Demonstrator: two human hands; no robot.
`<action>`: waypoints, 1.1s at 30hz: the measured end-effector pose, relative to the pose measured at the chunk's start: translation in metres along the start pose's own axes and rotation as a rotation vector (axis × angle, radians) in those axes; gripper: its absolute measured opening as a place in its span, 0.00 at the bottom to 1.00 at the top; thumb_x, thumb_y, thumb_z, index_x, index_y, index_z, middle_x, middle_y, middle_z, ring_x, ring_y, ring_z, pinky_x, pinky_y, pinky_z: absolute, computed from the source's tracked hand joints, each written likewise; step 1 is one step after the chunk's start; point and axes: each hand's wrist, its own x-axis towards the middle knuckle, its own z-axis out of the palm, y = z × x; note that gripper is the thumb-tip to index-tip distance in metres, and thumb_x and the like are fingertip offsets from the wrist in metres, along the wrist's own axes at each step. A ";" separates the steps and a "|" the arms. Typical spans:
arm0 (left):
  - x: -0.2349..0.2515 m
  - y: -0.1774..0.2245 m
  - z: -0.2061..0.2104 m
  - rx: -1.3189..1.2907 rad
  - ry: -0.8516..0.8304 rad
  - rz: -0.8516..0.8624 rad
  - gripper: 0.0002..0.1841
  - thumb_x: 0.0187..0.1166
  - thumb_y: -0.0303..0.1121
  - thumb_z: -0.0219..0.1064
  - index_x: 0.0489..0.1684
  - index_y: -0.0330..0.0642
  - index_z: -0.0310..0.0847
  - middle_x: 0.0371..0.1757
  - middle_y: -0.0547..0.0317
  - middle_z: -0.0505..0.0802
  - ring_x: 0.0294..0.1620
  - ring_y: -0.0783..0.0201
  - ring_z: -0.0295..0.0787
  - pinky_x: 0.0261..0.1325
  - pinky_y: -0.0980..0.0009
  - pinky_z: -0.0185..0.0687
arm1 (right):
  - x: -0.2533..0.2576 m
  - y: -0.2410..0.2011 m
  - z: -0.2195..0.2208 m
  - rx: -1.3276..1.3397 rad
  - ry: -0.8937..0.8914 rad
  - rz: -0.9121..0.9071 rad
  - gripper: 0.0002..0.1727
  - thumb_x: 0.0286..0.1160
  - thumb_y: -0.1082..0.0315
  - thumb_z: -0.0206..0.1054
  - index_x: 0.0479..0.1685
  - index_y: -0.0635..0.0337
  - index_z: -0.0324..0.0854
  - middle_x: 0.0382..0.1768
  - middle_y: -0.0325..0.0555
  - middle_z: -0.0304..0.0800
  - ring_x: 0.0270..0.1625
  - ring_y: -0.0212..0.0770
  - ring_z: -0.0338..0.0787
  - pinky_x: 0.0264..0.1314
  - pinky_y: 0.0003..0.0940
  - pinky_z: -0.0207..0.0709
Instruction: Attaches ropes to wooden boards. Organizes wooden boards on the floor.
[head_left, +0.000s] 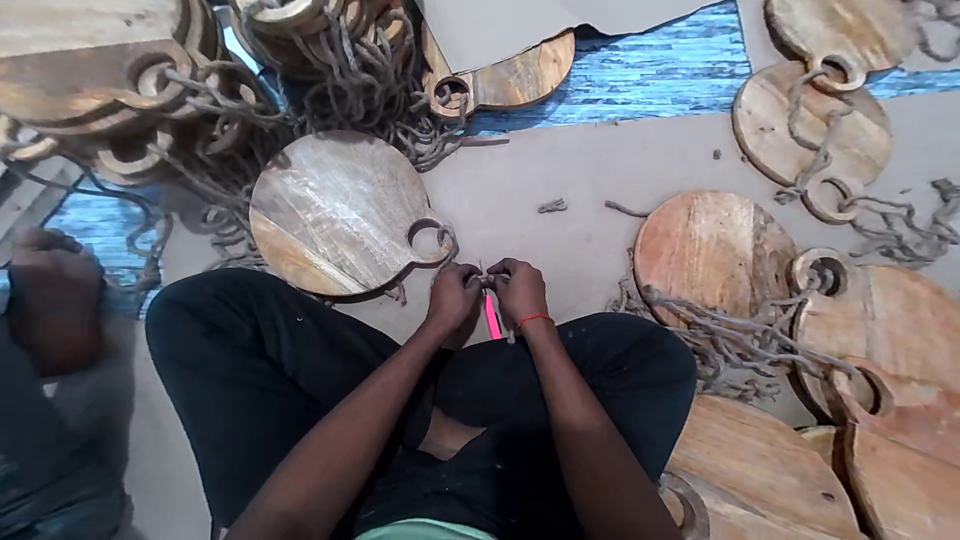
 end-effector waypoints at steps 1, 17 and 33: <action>0.000 0.001 0.000 0.006 -0.009 0.000 0.11 0.85 0.31 0.65 0.56 0.37 0.89 0.55 0.43 0.91 0.56 0.49 0.89 0.65 0.50 0.82 | 0.000 0.000 -0.001 0.003 0.000 0.002 0.08 0.79 0.69 0.70 0.50 0.54 0.92 0.50 0.51 0.95 0.55 0.55 0.92 0.59 0.61 0.81; -0.001 0.004 -0.003 0.002 -0.034 -0.011 0.12 0.86 0.31 0.64 0.57 0.38 0.89 0.55 0.42 0.90 0.57 0.48 0.89 0.66 0.49 0.82 | 0.001 0.003 0.000 0.042 0.005 0.001 0.08 0.80 0.69 0.68 0.50 0.54 0.93 0.47 0.51 0.95 0.49 0.53 0.93 0.56 0.59 0.83; -0.007 0.008 0.001 0.173 -0.010 0.017 0.13 0.88 0.32 0.62 0.60 0.40 0.89 0.61 0.42 0.89 0.59 0.45 0.90 0.64 0.45 0.84 | -0.001 -0.001 0.000 -0.056 0.020 0.046 0.08 0.77 0.67 0.72 0.50 0.53 0.92 0.48 0.52 0.95 0.53 0.57 0.93 0.53 0.64 0.83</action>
